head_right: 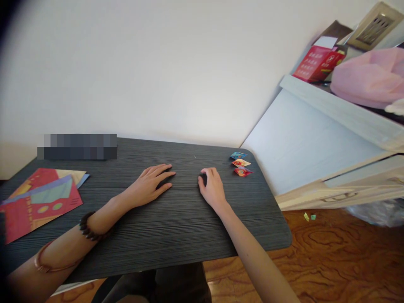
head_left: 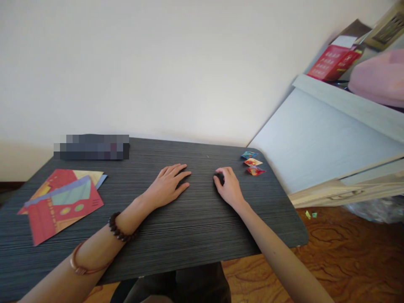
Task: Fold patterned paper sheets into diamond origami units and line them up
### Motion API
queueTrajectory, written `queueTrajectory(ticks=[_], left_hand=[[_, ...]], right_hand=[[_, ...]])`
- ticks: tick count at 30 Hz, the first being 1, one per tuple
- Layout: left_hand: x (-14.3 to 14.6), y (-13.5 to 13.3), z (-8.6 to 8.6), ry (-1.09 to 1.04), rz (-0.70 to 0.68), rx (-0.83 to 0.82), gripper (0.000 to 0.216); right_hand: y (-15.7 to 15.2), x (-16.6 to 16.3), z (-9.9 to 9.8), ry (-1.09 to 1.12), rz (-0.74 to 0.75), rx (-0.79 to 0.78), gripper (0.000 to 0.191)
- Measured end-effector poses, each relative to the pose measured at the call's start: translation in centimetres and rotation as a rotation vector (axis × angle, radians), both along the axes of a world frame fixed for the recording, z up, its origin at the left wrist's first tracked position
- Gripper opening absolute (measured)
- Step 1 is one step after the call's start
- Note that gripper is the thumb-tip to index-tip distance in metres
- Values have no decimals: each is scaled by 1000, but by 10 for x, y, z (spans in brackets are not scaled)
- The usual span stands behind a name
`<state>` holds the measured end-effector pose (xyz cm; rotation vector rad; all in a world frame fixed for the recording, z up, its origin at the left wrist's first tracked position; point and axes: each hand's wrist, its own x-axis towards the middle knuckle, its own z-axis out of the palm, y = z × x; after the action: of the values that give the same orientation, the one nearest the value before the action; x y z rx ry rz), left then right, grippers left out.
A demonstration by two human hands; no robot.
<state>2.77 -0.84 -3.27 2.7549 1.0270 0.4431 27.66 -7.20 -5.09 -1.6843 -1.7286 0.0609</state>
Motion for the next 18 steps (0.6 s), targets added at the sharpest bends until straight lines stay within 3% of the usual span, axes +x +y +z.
queueTrajectory(ticks=[6, 11, 13, 16, 18], left_hand=[[-34, -2, 6, 121, 67, 22, 47], [-73, -22, 16, 219, 89, 72, 41], [-95, -35, 20, 244, 218, 124, 39], [-132, -55, 25, 302, 595, 201, 48], [-153, -67, 26, 372, 728, 223, 53]], right_hand=[[29, -71, 7, -94, 111, -30, 20], [29, -95, 12, -231, 110, -89, 27], [29, -96, 11, -253, 111, -103, 28], [30, -103, 8, -263, 112, -99, 30], [30, -110, 7, -260, 158, -89, 30]])
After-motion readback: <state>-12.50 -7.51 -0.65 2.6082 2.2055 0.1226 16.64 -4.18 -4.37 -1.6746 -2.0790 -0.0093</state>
